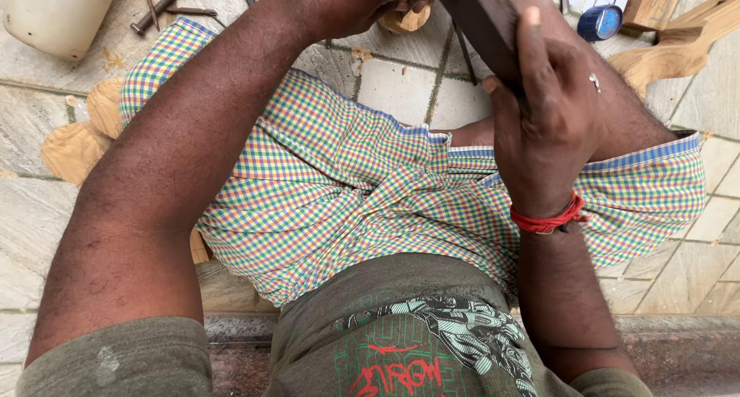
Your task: The person carves a small wooden piece using a chisel and a wooden mallet. They hold the wood between their feet and repeatedly strike the chisel to shape the object.
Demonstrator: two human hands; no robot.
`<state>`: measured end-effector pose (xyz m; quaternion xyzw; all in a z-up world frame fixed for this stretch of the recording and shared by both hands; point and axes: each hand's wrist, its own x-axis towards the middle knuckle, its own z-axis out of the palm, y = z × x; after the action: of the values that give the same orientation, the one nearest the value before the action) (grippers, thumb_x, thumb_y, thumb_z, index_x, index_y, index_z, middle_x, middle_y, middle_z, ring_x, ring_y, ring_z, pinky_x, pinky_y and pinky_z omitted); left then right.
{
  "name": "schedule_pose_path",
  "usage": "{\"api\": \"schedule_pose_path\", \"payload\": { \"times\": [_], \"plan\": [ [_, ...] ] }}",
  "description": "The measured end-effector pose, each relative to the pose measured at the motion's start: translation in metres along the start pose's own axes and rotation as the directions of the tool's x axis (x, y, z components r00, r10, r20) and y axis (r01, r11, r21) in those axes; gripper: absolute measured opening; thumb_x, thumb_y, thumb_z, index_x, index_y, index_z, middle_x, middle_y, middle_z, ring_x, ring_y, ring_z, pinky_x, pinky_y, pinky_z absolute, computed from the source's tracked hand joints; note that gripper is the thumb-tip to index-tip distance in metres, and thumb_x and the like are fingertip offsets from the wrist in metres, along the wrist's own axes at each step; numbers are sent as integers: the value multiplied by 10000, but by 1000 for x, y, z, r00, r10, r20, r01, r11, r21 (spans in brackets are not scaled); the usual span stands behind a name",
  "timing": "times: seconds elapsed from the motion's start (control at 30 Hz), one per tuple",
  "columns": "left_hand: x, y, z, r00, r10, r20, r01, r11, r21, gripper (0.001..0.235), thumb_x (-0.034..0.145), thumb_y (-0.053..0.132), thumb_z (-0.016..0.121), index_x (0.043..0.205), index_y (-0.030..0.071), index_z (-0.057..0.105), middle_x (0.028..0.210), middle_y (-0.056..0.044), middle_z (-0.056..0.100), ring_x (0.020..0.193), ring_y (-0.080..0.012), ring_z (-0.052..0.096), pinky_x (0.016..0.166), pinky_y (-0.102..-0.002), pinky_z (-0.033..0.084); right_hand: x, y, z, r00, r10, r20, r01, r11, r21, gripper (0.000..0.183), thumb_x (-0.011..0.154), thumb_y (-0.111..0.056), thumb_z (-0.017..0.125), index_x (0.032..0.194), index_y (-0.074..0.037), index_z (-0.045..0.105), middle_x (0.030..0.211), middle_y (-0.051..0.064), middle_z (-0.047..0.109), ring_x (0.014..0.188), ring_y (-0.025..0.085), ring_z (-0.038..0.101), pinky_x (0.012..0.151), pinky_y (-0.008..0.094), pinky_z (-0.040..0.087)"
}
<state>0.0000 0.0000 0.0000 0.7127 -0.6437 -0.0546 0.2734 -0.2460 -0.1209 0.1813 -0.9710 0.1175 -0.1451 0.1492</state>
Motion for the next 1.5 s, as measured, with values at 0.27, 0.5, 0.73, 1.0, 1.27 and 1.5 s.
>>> {"api": "schedule_pose_path", "payload": {
  "times": [0.27,0.5,0.73,1.0,1.27,1.5],
  "plan": [
    [1,0,-6,995,73,-72,-80,991,-109,210,1066,93,678,1275,103,692,1020,-124,760,915,-215,770,749,-321,650,-10,14,12,994,-71,-80,73,997,19,678,1014,31,837,1572,-135,488,1259,115,617,1137,251,654,959,348,544],
    [2,1,-5,970,-184,156,200,976,-91,193,1058,182,672,1225,110,734,972,-141,762,828,-240,758,680,-359,638,-11,18,4,995,7,-95,16,970,243,682,1107,30,838,1620,-133,419,1331,98,624,1179,219,603,1038,325,499],
    [7,4,-1,989,-122,89,136,974,-180,224,1026,87,664,1244,99,714,1016,-164,751,867,-233,760,696,-344,645,-13,17,7,995,-27,-99,51,966,252,696,1089,64,828,1613,-131,413,1419,138,602,1316,263,616,1146,348,519],
    [4,10,-14,997,37,64,-38,999,17,112,1076,133,677,1160,130,751,996,-112,768,901,-202,770,732,-317,647,-16,13,24,991,-82,-104,67,988,-142,687,1011,-12,891,1575,-184,538,1246,68,682,1094,208,681,908,353,569],
    [0,14,-15,993,93,-75,-96,995,-33,155,988,71,712,1111,116,794,1002,-97,778,899,-217,767,731,-334,628,-25,7,25,980,-94,-176,81,993,-82,639,1054,-24,848,1578,-178,517,1267,39,647,1079,201,670,886,349,577],
    [0,23,-28,941,-311,129,324,733,-598,77,1069,221,753,1135,184,763,986,-15,778,854,-161,771,759,-304,617,-19,4,33,958,-134,-252,121,991,-64,674,1022,-58,862,1590,-189,526,1331,54,641,1120,201,683,921,301,600]
  ]
}}
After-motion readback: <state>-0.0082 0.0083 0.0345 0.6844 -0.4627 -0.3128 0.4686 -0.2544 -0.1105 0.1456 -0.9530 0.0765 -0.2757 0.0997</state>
